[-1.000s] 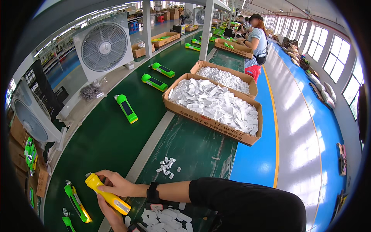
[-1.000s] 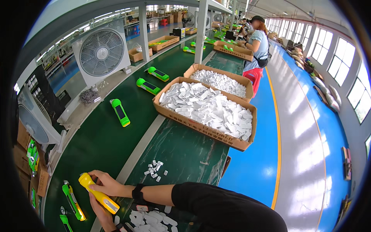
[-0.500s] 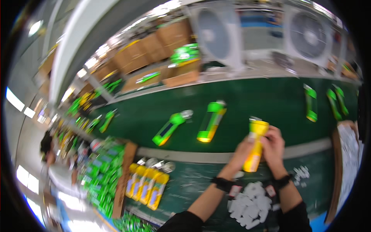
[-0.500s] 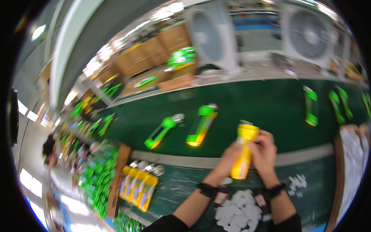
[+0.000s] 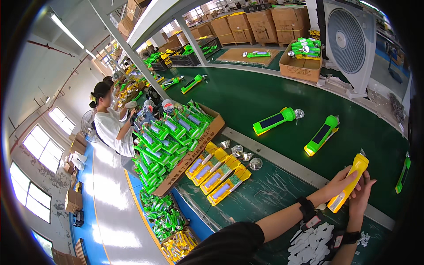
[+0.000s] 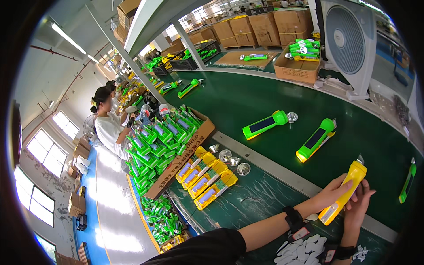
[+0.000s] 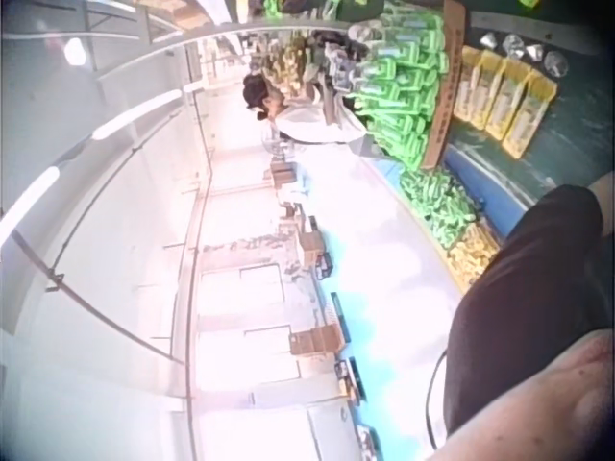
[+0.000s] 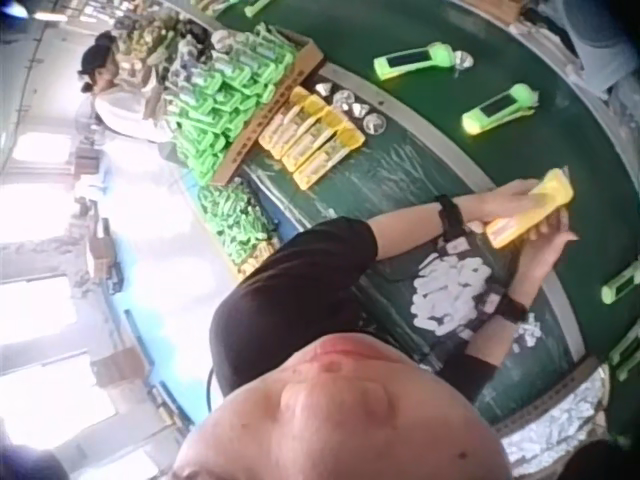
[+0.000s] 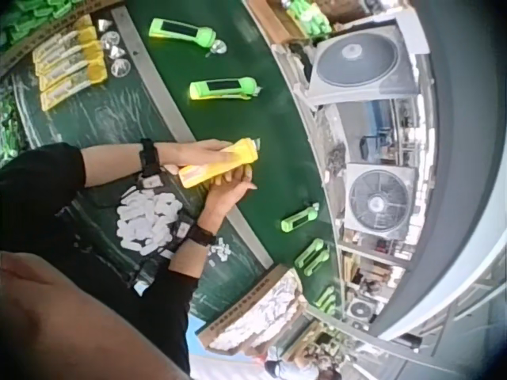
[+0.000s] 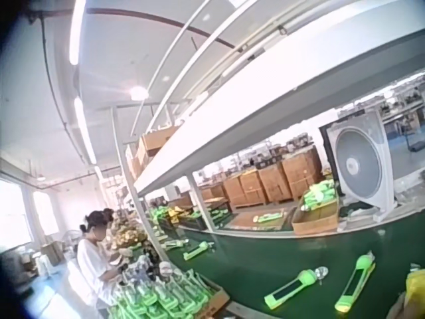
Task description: Assemble small plastic covers and components onto flashlights on a factory conveyor belt.
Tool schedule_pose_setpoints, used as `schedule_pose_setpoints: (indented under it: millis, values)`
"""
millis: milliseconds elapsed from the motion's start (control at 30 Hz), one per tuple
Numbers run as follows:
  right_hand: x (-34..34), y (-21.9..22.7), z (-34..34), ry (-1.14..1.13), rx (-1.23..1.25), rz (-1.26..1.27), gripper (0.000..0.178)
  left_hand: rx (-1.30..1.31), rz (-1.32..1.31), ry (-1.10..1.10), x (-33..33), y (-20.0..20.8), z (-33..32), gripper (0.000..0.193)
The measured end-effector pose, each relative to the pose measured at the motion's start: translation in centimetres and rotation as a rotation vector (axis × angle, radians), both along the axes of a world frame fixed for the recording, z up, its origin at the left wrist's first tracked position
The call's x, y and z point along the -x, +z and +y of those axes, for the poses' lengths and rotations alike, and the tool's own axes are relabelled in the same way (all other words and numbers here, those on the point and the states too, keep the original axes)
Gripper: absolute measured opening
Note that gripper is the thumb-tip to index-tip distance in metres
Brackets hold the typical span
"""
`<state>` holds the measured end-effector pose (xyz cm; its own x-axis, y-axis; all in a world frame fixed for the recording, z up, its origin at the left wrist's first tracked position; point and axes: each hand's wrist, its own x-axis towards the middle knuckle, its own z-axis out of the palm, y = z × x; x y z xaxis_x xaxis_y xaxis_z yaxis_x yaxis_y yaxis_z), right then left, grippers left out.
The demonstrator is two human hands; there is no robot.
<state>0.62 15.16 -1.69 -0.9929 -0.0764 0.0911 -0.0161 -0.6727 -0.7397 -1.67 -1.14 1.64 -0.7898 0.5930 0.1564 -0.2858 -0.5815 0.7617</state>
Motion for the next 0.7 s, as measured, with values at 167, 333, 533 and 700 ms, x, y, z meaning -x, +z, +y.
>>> schedule_pose_setpoints:
  millis: [167, 333, 533, 700]
  values:
    - [0.9, 0.8, -1.1, -0.261, 0.139, -0.238, 0.061, -0.025, -0.077, 0.024, 0.8, -1.3, -0.3, 0.035]
    - [0.3, 2.2, -2.8, -0.215, 0.287, -0.338, 0.059, -0.023, -0.087, 0.196, 0.7, -1.4, -1.1, 0.033]
    - [-0.5, 0.8, -0.3, -0.117, 0.298, -0.212, 0.055, -0.024, -0.138, 0.168, 0.6, -1.4, -0.2, 0.037]
    - [-0.2, 1.9, -2.0, -0.085, 0.316, -0.255, 0.057, 0.080, -0.216, 0.224, 0.9, -0.9, -1.4, 0.044]
